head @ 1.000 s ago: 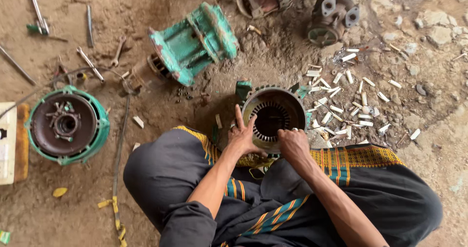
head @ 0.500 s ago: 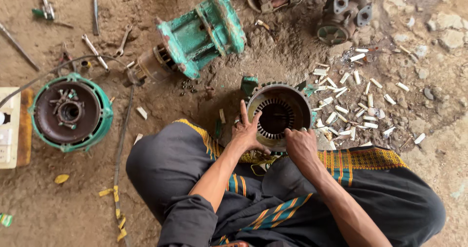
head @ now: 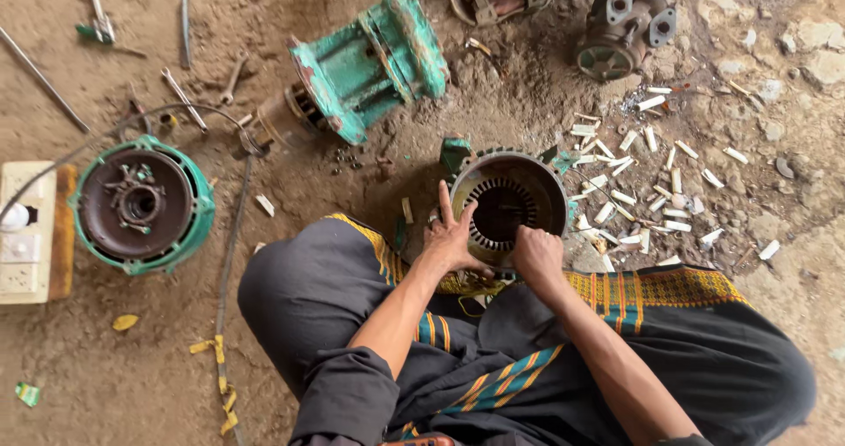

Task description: The person sits on the ground and uses a screwdriver to scrape and clean the interior of a cylindrical motor stator. They hold the stator steady with one hand while working with the tool in the other, surrounded by scattered white debris and other motor parts.

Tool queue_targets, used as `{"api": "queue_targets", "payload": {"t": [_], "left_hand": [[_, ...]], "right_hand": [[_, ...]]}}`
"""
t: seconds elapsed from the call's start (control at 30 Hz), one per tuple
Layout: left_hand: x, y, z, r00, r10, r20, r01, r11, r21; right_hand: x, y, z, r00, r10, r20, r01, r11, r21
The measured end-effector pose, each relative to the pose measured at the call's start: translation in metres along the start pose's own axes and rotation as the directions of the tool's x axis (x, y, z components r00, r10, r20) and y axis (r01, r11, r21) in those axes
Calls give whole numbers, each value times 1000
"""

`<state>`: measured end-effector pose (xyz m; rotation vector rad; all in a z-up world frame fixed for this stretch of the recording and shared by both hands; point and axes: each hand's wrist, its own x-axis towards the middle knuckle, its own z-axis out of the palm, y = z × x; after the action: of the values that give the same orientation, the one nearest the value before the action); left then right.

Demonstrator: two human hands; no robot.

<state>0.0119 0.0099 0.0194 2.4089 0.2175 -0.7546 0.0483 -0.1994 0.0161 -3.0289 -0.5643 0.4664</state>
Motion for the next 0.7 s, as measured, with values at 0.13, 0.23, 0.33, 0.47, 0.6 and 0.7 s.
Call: {"api": "queue_targets", "payload": {"t": [0.13,0.23,0.33,0.47,0.6,0.7], "left_hand": [[-1,-5,0,1000,10,-13,-10,1000,21],[-2,-3,6,1000,23,-19,-23,1000,7],[-3,2,-2,1000,-3,7,3,1000,-1],[1,-2,-5,1000,1,5,0,1000,-30],[-2,-6,12,999,14,-31,-14,1000,-14],[-1,-2,4,999,21,-44,-21,1000,4]], "right_hand": [[-13,-6,-4,994,-105,-24,106,994,14],[-19,-4,-9,985,-172,14,173,980,-103],[-10,-12,-18,971,-237,18,237,959,-157],[-2,-11,-22,966,-71,249,115,980,-164],[-18,1,-13,998,-56,37,55,998,28],[-7,-5,-9,999,-44,-3,44,998,-47]]}}
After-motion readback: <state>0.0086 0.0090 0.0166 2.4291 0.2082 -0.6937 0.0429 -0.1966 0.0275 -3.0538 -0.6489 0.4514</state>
